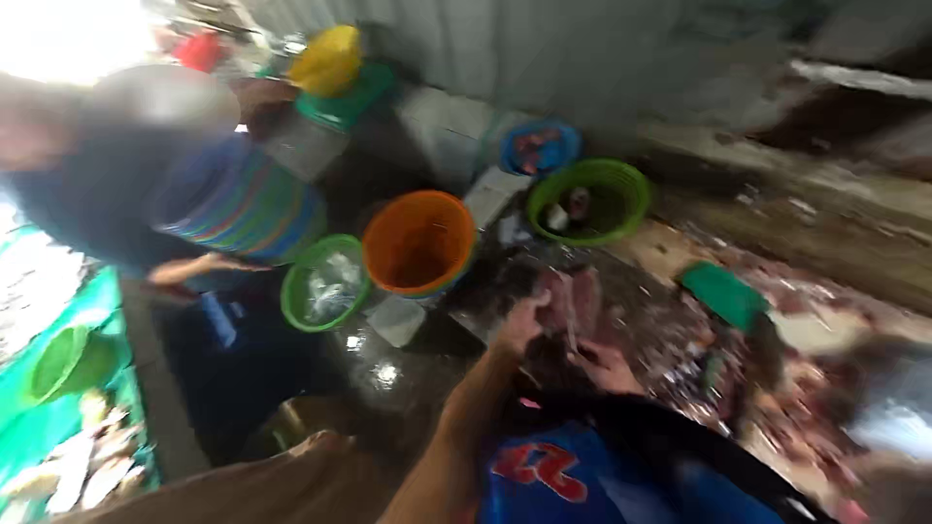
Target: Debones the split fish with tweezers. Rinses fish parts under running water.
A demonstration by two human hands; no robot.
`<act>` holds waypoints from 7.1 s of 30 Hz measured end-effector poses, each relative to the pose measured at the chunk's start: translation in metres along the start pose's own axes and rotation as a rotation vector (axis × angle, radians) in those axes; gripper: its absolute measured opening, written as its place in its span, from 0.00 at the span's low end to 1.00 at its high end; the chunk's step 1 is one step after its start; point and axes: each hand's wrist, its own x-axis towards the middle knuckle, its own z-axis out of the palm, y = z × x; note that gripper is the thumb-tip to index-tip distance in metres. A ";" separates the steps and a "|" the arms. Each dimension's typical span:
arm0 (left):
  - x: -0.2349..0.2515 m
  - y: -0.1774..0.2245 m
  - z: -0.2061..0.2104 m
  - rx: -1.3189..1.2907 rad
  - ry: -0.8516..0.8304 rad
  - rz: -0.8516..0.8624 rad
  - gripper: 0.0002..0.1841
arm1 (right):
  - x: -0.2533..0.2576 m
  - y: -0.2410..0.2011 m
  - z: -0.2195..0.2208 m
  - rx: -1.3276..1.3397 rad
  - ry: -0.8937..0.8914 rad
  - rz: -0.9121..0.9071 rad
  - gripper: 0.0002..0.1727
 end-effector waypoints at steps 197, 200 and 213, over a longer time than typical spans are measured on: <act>0.036 -0.079 -0.011 -0.022 0.191 0.247 0.37 | -0.012 0.102 -0.040 0.874 -0.234 -0.105 0.23; 0.038 -0.079 -0.010 -0.036 0.159 0.259 0.37 | -0.012 0.098 -0.041 0.905 -0.246 -0.062 0.23; 0.037 -0.074 0.024 -0.160 0.216 0.218 0.31 | -0.017 0.095 0.011 0.660 0.089 -0.280 0.12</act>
